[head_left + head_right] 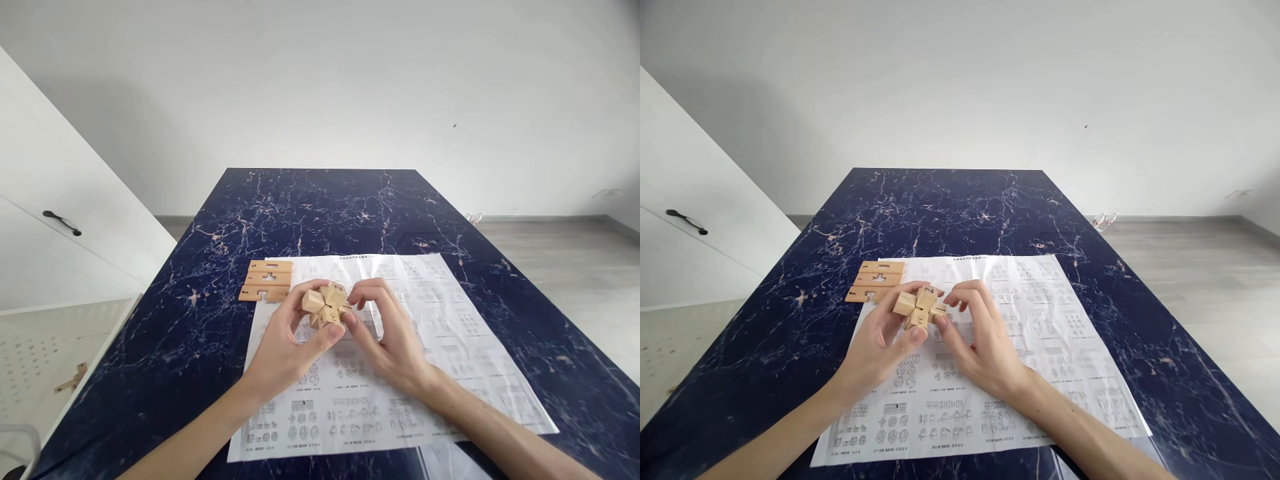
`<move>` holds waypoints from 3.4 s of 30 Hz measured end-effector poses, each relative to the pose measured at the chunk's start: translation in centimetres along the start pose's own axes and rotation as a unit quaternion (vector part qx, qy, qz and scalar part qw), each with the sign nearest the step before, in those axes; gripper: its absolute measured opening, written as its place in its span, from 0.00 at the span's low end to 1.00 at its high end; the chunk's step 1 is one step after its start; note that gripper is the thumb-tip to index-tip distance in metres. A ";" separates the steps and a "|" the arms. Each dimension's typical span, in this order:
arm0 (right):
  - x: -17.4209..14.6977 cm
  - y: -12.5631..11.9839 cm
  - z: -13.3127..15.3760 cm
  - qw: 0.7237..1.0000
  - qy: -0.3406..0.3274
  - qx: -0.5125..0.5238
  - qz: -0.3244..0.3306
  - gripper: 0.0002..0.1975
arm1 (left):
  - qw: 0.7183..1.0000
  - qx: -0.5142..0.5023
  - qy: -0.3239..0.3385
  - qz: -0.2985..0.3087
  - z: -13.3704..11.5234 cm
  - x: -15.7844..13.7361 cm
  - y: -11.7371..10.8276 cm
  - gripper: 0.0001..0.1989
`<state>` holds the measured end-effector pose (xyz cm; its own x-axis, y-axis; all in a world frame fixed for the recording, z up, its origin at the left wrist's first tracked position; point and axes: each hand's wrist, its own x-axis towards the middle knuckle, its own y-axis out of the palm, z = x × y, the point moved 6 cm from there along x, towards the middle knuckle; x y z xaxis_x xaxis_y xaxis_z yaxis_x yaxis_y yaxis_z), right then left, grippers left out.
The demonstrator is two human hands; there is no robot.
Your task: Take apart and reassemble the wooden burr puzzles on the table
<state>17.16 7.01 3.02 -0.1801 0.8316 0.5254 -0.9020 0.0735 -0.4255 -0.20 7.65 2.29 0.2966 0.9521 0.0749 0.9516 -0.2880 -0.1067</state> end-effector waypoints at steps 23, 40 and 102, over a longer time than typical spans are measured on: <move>-0.6 0.5 0.3 0.997 -0.042 -0.005 0.063 0.09 | 1.000 0.004 0.001 0.018 0.0 -0.5 0.5 0.25; -0.1 0.8 -1.4 0.959 0.157 0.121 0.204 0.27 | 0.977 0.148 0.125 0.089 -0.9 -1.2 1.3 0.37; -1.2 2.5 -1.4 0.927 0.154 0.187 0.287 0.07 | 0.984 0.112 0.129 0.048 -1.6 -0.9 0.9 0.32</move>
<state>15.71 6.96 0.31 -0.6045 0.7960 0.0319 -0.7749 -0.5783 -0.2551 0.48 6.44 3.67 0.4229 0.8552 0.2998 0.8848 -0.3184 -0.3402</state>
